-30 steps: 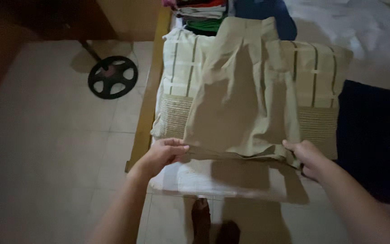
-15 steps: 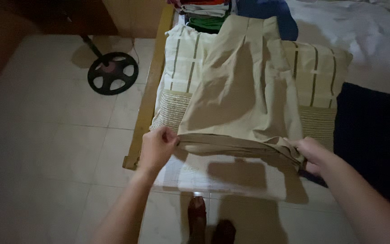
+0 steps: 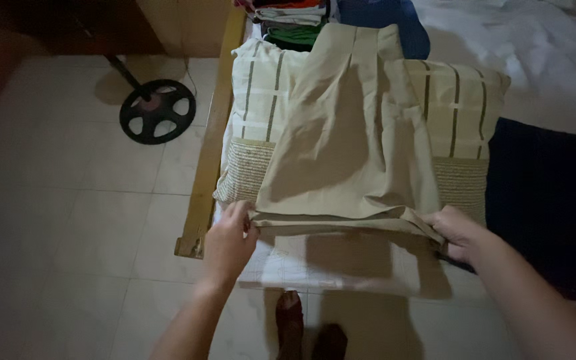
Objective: The person folds several garments on a bed, including a blue pair of jeans, a beige pair of trousers, and a dark denim skirt. Each item is smoothed, folded, and placed into a neat stack.
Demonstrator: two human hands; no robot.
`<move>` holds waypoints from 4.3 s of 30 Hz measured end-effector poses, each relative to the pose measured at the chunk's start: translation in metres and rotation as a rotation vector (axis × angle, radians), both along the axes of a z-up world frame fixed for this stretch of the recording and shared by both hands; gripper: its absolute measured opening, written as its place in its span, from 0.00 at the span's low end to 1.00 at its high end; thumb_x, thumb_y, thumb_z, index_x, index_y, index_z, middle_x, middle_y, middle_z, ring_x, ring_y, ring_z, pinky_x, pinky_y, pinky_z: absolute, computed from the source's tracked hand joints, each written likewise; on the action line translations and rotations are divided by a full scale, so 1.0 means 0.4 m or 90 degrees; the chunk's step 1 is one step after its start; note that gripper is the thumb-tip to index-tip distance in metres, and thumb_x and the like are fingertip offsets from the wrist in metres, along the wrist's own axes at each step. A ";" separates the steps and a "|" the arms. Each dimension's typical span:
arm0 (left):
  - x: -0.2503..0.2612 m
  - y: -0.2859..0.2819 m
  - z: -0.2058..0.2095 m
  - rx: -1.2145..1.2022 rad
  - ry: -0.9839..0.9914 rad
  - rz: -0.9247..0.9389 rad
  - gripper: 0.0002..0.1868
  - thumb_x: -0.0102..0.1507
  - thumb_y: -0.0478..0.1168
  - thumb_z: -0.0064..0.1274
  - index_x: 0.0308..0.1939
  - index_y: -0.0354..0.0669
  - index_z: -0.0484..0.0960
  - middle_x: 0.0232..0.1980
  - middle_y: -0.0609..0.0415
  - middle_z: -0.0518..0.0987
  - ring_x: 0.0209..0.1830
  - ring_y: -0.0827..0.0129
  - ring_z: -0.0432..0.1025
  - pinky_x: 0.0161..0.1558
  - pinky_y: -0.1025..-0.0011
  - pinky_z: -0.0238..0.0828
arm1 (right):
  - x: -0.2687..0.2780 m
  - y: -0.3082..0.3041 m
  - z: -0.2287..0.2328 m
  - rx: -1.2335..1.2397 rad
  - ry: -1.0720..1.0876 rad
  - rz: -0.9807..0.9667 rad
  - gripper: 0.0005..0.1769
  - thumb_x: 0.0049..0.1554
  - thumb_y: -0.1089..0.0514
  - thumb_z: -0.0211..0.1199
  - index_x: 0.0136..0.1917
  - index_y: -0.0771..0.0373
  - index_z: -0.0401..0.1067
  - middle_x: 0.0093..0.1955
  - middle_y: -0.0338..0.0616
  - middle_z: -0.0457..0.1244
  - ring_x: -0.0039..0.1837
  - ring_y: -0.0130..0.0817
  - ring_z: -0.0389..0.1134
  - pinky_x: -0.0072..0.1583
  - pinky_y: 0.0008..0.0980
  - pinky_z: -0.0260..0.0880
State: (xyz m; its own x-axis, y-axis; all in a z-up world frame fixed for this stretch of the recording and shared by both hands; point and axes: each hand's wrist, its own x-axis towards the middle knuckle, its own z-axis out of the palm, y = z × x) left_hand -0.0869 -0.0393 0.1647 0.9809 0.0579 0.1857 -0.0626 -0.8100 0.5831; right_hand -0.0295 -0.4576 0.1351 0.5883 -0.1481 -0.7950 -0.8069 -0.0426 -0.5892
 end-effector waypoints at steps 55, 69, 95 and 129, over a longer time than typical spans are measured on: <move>0.062 -0.052 -0.027 -0.106 -0.031 0.001 0.03 0.63 0.36 0.55 0.40 0.41 0.79 0.39 0.49 0.81 0.35 0.54 0.78 0.36 0.59 0.74 | -0.137 0.098 -0.031 -0.228 -0.138 -0.176 0.42 0.60 0.66 0.59 0.82 0.53 0.44 0.66 0.53 0.58 0.53 0.38 0.65 0.52 0.38 0.70; 0.076 -0.017 -0.040 0.061 0.048 -0.041 0.07 0.61 0.36 0.56 0.42 0.40 0.80 0.39 0.49 0.79 0.34 0.57 0.79 0.39 0.60 0.77 | -0.136 0.030 -0.098 -0.194 -0.177 -0.202 0.33 0.60 0.69 0.56 0.77 0.59 0.56 0.64 0.47 0.59 0.56 0.35 0.67 0.53 0.35 0.72; 0.420 -0.074 -0.073 -0.194 0.209 -0.042 0.38 0.53 0.44 0.66 0.64 0.32 0.72 0.55 0.39 0.77 0.55 0.51 0.73 0.58 0.61 0.70 | 0.236 -0.024 -0.044 -0.325 -0.248 0.075 0.46 0.59 0.45 0.63 0.82 0.63 0.49 0.80 0.57 0.51 0.78 0.49 0.56 0.73 0.45 0.61; 0.744 -0.180 -0.003 -0.460 0.516 0.095 0.22 0.58 0.50 0.64 0.47 0.36 0.86 0.37 0.49 0.85 0.33 0.67 0.78 0.37 0.68 0.76 | 0.591 0.029 0.115 -0.105 0.023 0.107 0.43 0.55 0.44 0.73 0.71 0.69 0.57 0.67 0.62 0.62 0.67 0.52 0.65 0.67 0.52 0.67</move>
